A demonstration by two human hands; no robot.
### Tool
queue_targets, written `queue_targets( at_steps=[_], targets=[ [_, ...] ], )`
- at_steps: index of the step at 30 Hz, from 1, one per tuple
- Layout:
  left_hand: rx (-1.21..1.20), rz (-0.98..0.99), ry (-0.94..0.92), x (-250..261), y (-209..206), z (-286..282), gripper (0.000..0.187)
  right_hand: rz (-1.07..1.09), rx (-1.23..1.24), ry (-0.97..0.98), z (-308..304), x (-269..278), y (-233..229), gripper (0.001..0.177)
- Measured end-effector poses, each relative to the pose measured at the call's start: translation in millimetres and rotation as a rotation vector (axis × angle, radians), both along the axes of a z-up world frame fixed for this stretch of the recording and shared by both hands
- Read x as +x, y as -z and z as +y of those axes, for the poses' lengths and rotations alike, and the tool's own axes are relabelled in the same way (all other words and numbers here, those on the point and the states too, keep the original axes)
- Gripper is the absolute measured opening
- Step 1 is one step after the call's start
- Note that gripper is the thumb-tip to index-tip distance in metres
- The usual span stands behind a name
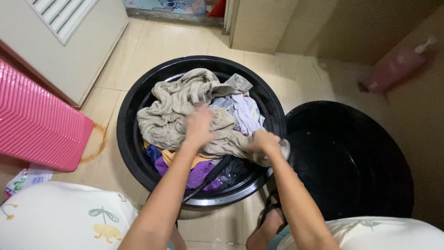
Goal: The person washes clothes in a black basin by hand, using a shower head to spray water onto the garments while turning and pressing them.
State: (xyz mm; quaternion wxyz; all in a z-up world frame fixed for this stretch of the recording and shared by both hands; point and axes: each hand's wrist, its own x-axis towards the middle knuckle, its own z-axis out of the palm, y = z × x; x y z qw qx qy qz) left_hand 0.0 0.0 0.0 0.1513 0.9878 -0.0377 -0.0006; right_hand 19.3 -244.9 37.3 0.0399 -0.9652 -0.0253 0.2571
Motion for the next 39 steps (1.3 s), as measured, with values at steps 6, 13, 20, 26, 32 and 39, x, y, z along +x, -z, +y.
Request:
queue_targets(
  at_steps=[6,13,20,26,32,39],
  targets=[
    [-0.204,-0.048,0.223,-28.3,7.3,-14.0,0.099,-0.138,0.268,-0.319,8.9,2.9,-114.3,0.059],
    [-0.404,0.165,-0.193,2.5,-76.5,52.8,0.058,-1.064,0.288,-0.439,40.4,6.9,-165.8,0.036],
    [-0.193,-0.164,-0.332,10.4,-27.5,39.6,0.076,-0.921,0.574,-0.146,-29.6,34.8,-112.6,0.019],
    [0.153,0.116,-0.064,-24.0,53.7,-14.6,0.089,-0.600,0.865,0.283,-166.6,61.6,32.0,0.017],
    [0.376,-0.104,-0.051,-17.3,97.3,-26.6,0.076,-0.102,0.627,0.657,-237.8,-14.1,213.0,0.013],
    [0.245,0.136,-0.152,-6.3,53.0,-48.5,0.068,-0.064,0.392,0.669,-211.7,-63.6,253.9,0.033]
  ],
)
